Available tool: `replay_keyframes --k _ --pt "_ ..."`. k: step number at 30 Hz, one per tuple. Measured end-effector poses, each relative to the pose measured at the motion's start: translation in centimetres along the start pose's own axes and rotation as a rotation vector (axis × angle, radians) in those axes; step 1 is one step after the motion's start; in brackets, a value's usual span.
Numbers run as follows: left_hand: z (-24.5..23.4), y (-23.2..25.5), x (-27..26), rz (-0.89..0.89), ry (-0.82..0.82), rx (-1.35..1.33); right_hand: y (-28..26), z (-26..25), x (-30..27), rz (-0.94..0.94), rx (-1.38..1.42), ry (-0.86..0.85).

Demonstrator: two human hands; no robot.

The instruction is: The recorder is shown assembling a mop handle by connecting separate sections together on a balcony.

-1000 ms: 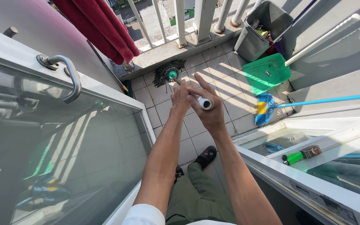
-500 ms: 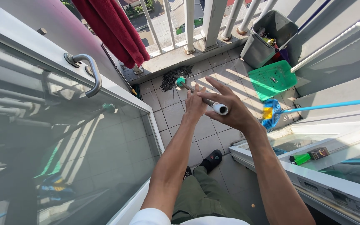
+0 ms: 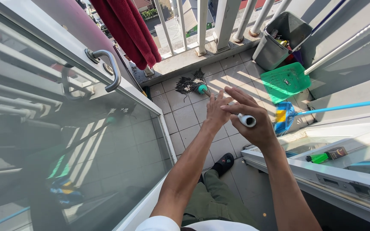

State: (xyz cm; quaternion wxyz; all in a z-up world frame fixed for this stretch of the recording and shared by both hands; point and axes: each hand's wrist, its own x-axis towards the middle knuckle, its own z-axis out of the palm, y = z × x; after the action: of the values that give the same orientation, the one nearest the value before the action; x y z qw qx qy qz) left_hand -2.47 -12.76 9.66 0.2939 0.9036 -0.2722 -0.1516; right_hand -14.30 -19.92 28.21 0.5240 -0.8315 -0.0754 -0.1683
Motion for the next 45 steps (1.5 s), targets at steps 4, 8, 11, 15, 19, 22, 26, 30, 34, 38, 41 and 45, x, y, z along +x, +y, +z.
replay_keyframes --k 4,8,11,15,19,22,26,30,34,38,41,45 --pt "1.2 0.7 -0.4 0.075 -0.047 0.053 -0.8 -0.5 -1.3 0.003 -0.025 0.058" --pt "1.9 2.1 -1.3 0.237 -0.018 0.091 -1.1 -1.2 -2.8 0.033 -0.056 0.106" --pt "0.7 3.8 -2.6 0.286 -0.037 0.059 -1.9 -1.4 -3.5 0.03 -0.069 0.134" --pt "4.2 2.4 -3.1 0.314 0.031 -0.232 -3.2 -1.6 -4.3 0.055 -0.082 0.162" --pt "6.2 2.8 -3.4 0.352 0.016 -0.064 -2.9 -2.0 -5.7 0.101 -0.023 0.201" --pt "4.8 4.3 -4.1 0.398 0.047 0.05 -2.4 -2.4 -6.8 0.113 -0.042 0.206" --pt "5.2 4.6 -4.0 0.35 -0.089 0.179 -1.1 -2.6 -8.1 0.06 -0.058 0.196" --pt "5.4 5.3 -3.7 0.336 -0.12 0.202 0.0 -2.8 -8.7 0.098 -0.112 0.251" --pt "4.8 6.7 -2.6 0.289 -0.133 0.211 0.7 -3.2 -8.0 0.131 -0.153 0.319" --pt "5.9 7.0 -1.0 0.241 -0.133 0.241 1.8 -3.8 -7.7 0.18 -0.203 0.371" --pt "6.2 6.8 0.4 0.211 -0.11 0.213 3.4 -3.7 -7.4 0.191 -0.176 0.391" --pt "6.8 6.3 2.3 0.14 -0.134 0.217 5.0 -3.8 -6.6 0.186 -0.156 0.411"
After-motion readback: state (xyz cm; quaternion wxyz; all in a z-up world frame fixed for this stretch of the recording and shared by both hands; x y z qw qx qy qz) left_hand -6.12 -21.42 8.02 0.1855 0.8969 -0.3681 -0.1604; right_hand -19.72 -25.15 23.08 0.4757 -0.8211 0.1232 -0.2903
